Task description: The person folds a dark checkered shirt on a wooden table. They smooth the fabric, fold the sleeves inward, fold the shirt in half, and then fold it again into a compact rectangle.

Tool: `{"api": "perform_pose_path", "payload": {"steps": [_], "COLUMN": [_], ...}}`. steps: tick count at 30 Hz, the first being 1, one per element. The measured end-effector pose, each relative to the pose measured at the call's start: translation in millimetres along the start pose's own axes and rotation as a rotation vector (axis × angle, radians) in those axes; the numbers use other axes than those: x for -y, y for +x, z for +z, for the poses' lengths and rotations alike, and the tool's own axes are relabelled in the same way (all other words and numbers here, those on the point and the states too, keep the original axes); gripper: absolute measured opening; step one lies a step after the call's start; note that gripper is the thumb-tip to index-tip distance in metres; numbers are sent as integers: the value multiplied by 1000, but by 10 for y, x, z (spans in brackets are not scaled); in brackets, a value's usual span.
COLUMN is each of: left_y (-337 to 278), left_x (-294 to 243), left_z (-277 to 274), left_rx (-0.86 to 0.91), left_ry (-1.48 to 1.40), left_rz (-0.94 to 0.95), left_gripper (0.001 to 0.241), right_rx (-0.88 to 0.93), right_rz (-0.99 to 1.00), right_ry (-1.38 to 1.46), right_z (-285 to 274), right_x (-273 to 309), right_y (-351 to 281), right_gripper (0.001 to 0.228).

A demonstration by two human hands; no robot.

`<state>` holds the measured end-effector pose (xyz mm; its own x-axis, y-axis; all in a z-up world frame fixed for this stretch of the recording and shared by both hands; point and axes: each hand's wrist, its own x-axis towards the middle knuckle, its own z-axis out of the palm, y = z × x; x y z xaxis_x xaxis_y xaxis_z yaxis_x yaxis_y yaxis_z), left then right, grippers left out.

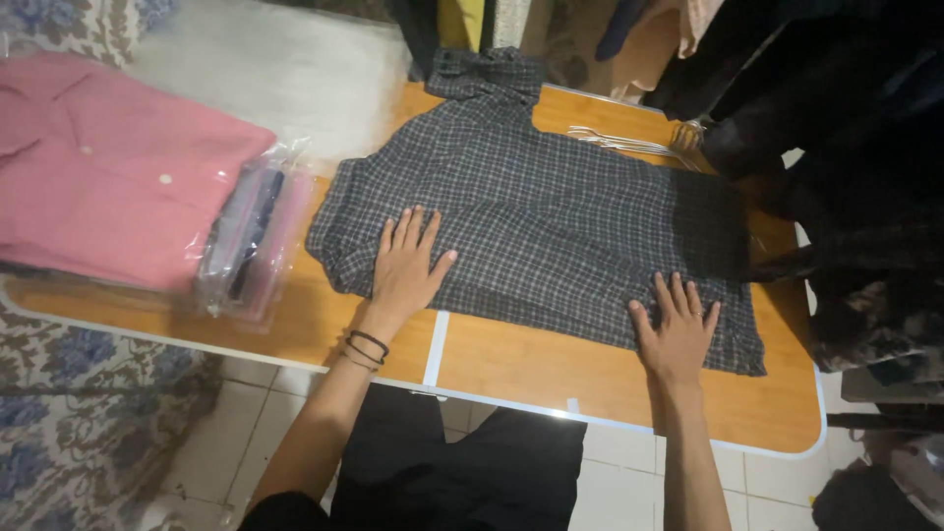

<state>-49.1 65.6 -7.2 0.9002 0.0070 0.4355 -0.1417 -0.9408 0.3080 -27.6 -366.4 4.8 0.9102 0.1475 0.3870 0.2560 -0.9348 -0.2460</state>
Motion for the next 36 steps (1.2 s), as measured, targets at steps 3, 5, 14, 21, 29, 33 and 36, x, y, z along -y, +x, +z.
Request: {"api": "perform_pose_path", "payload": {"steps": [3,5,14,21,29,33,36], "left_y": [-4,-10,238,502,509,501,500], "left_x": [6,15,-404,-984,-1006,-1016,-1003], "left_z": [-31,-25,-333,353,453,441,432], "left_rx": [16,11,58,123,186,195,179], "left_ry": [-16,-25,44,-195,-70,-66,-79], "left_rz": [-1,17,12,271,292,275,286], "left_gripper": [68,68,64,59,66,66,66], "right_rx": [24,21,0,-54,60,99,89], "right_rz": [-8,-20,90,-21,-30,-22,-12], "right_ry": [-41,-32,223,-32,-29,-31,-41], "right_z": [65,57,-180,-54,55,57,0], "right_x": [-60,-52,-265,64,-129,-129,-40], "right_y": [-4,-2,40,-46,-66,-42,-47], "right_gripper": [68,70,45,52,65,69,69]}}
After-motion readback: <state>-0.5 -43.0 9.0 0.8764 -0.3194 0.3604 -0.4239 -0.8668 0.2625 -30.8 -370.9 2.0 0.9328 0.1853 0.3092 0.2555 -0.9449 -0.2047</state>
